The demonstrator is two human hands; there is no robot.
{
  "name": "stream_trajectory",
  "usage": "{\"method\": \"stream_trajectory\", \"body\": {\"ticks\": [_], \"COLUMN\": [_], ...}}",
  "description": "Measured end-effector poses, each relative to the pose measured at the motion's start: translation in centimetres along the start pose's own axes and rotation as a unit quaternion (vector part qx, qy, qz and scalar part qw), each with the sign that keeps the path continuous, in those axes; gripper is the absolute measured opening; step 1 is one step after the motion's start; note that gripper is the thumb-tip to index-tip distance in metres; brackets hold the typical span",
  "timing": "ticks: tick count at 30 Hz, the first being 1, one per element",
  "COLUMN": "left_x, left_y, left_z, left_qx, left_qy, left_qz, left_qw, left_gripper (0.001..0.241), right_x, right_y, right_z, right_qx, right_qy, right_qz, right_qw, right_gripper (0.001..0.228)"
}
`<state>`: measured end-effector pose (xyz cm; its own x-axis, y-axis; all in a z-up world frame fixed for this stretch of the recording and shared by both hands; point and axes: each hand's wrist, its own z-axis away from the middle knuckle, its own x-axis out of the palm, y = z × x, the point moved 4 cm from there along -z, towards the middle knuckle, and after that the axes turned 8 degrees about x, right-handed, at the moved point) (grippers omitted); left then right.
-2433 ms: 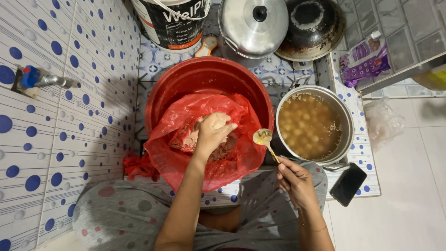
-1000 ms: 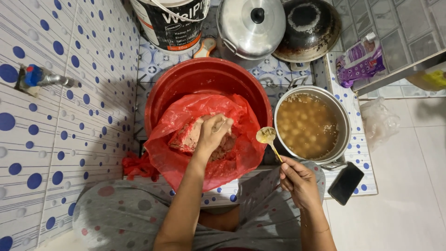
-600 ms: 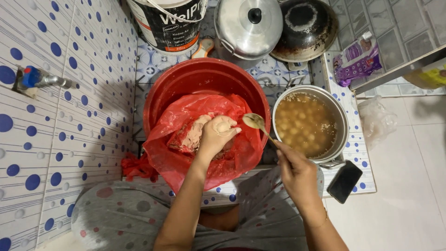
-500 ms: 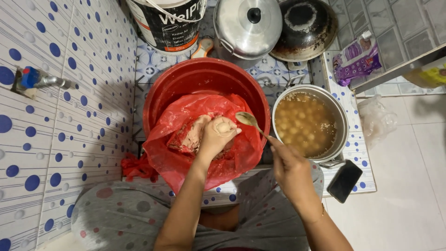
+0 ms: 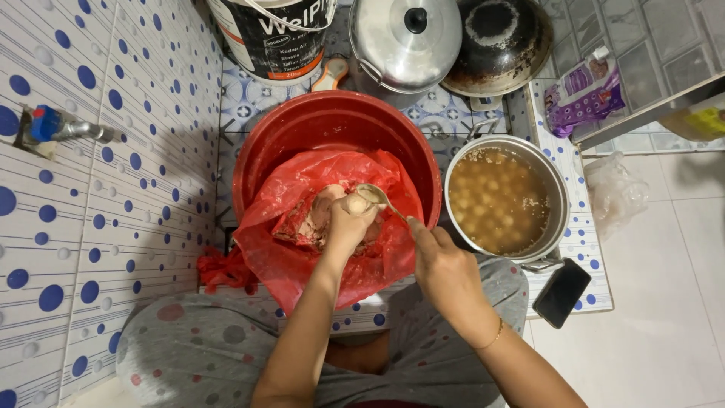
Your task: Mixing a meat mixture by hand in a bowl and stirring a pot of meatballs with a spoon.
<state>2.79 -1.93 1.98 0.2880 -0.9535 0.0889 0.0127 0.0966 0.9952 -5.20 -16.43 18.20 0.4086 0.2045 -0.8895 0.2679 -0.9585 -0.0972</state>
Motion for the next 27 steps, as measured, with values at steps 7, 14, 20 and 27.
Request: {"method": "stream_trajectory", "body": {"ticks": [7, 14, 20, 27], "left_x": [-0.6, -0.2, 0.0, -1.5], "left_y": [-7.6, -4.6, -3.5, -9.8], "left_z": [-1.2, -0.1, 0.5, -0.7], "left_qx": [0.033, 0.059, 0.078, 0.073], "left_qy": [-0.011, -0.121, -0.199, -0.178], "left_qz": [-0.197, -0.459, -0.549, -0.526], "left_qw": [0.980, 0.878, 0.808, 0.829], "left_gripper": [0.010, 0.012, 0.020, 0.021], "right_x": [3.2, 10.5, 9.0, 12.7], "right_y": [1.4, 7.9, 15.3, 31.9], "right_z": [1.6, 6.3, 7.1, 10.2], "right_qx": [0.076, 0.342, 0.486, 0.461], "right_qy": [-0.095, -0.267, -0.230, -0.159], "right_qz": [-0.121, -0.441, -0.477, -0.093], "right_qw": [0.985, 0.786, 0.695, 0.868], "right_gripper": [0.027, 0.021, 0.021, 0.023]}}
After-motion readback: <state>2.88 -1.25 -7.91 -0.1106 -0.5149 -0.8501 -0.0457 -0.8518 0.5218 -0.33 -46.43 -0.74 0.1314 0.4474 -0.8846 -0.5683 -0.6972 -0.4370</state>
